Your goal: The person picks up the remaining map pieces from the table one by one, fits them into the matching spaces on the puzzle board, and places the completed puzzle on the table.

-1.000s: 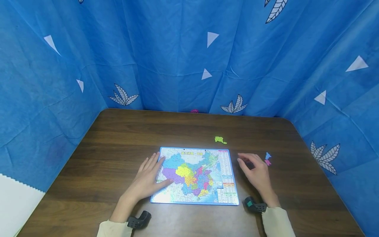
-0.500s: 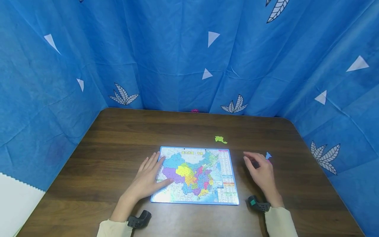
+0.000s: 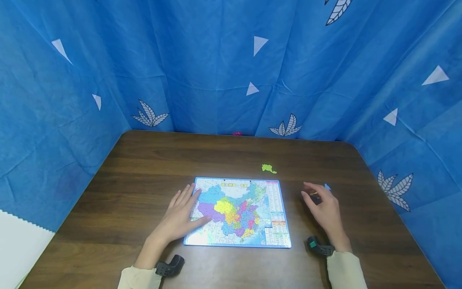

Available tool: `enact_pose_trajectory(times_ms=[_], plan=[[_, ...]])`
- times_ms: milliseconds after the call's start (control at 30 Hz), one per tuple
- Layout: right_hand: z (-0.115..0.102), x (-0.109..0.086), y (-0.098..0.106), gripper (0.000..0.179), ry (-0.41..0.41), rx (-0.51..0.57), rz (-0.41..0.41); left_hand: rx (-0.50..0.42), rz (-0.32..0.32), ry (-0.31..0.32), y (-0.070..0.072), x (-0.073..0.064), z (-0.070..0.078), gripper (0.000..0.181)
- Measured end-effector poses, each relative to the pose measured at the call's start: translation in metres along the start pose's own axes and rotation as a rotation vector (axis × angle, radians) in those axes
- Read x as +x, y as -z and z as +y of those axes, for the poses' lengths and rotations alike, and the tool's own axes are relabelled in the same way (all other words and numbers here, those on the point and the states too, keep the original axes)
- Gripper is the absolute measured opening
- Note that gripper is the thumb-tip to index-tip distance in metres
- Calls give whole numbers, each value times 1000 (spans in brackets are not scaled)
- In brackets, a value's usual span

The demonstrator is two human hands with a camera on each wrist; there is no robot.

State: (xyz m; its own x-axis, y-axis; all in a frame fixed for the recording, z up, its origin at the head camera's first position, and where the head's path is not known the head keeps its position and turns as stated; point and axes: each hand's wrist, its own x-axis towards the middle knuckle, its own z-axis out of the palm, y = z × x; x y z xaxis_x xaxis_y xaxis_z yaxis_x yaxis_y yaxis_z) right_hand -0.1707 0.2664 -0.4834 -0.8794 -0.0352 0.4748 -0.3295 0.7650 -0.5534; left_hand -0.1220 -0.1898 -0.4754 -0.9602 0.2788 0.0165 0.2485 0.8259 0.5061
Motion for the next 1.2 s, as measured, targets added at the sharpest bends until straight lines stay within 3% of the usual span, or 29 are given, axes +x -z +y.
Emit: enact_pose_trajectory(times_ms=[667,1200], plan=[[7,-3,7,37,-94,-57,-19,-1,-10,-3,0,3,0,98],[12,-1,13,38,-201,-140,-104,-11,1,-7,-1,2,-1,98]])
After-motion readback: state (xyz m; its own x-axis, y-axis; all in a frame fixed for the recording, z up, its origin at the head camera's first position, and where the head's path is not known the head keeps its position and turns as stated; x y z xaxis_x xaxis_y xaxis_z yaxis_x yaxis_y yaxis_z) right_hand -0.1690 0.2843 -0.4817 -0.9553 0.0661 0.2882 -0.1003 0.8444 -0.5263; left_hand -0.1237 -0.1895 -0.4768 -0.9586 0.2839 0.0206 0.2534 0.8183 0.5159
